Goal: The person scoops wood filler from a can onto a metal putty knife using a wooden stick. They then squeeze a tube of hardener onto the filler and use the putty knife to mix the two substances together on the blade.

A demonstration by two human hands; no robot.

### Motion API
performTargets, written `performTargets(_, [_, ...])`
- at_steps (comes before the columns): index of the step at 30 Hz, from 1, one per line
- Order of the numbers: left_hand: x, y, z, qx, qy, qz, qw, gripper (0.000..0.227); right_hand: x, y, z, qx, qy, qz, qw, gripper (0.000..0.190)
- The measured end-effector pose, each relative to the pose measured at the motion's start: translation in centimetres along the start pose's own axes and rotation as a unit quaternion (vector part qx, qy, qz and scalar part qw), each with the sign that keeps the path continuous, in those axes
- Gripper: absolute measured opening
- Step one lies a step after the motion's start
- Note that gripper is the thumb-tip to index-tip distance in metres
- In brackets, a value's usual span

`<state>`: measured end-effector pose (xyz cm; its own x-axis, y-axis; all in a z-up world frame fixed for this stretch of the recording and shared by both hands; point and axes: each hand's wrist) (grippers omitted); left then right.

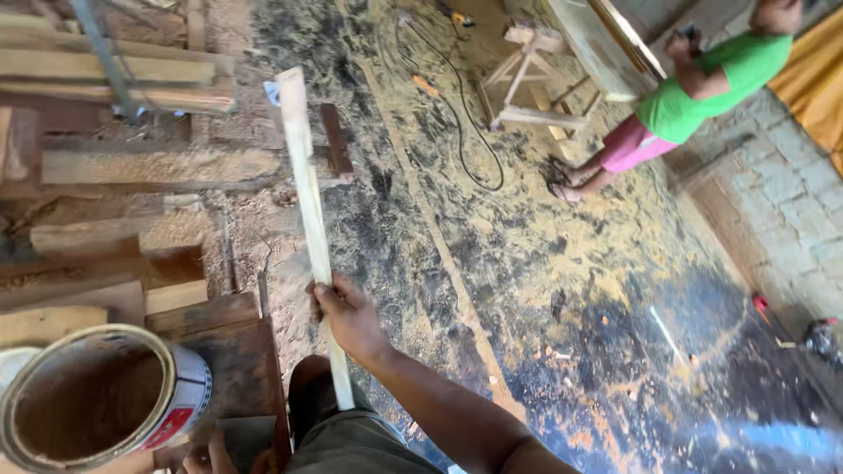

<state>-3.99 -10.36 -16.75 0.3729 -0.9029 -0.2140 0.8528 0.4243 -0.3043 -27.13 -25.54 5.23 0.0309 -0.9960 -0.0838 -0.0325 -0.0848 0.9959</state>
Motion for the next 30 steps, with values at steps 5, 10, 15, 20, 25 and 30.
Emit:
performTargets(5, [2.9,-0.6,-2.8,0.014,-0.001,0.033,0.999,0.114,-0.7,0.2,1.8,-0.151,0.020,-0.049,0.987,0.026])
performTargets(10, [1.3,-1.9,-3.2,-0.012,-0.046,0.046,0.998,0.119,-1.2,0.7,1.6,-0.210,0.070,-0.008,0.975,0.025])
performTargets(15, [0.0,-0.2,-2.4,-0.027,-0.098,0.049,0.994,0.124,-0.6,0.8,1.3,-0.249,0.108,-0.017,0.962,0.027])
performTargets(20, [-0.1,1.7,-2.9,-0.190,0.004,0.034,0.981,0.100,1.3,-0.9,1.6,-0.298,0.165,0.067,0.938,0.028])
performTargets(25, [-2.5,2.6,0.2,-0.371,0.064,0.026,0.926,0.042,2.0,-0.6,3.0,-0.348,0.204,0.085,0.911,0.029])
performTargets(30, [-5.0,2.1,11.1,-0.525,0.199,0.263,0.785,0.037,3.8,5.8,3.2,-0.472,0.192,-0.030,0.860,0.036])
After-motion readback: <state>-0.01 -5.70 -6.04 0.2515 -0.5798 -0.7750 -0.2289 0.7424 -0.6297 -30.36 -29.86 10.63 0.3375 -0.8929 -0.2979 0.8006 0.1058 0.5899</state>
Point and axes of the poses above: each hand's wrist, its own x-axis towards the middle knuckle, its own z-axis out of the back of the hand, y = z × x, and after that the axes turned 5 degrees about z, right-handed
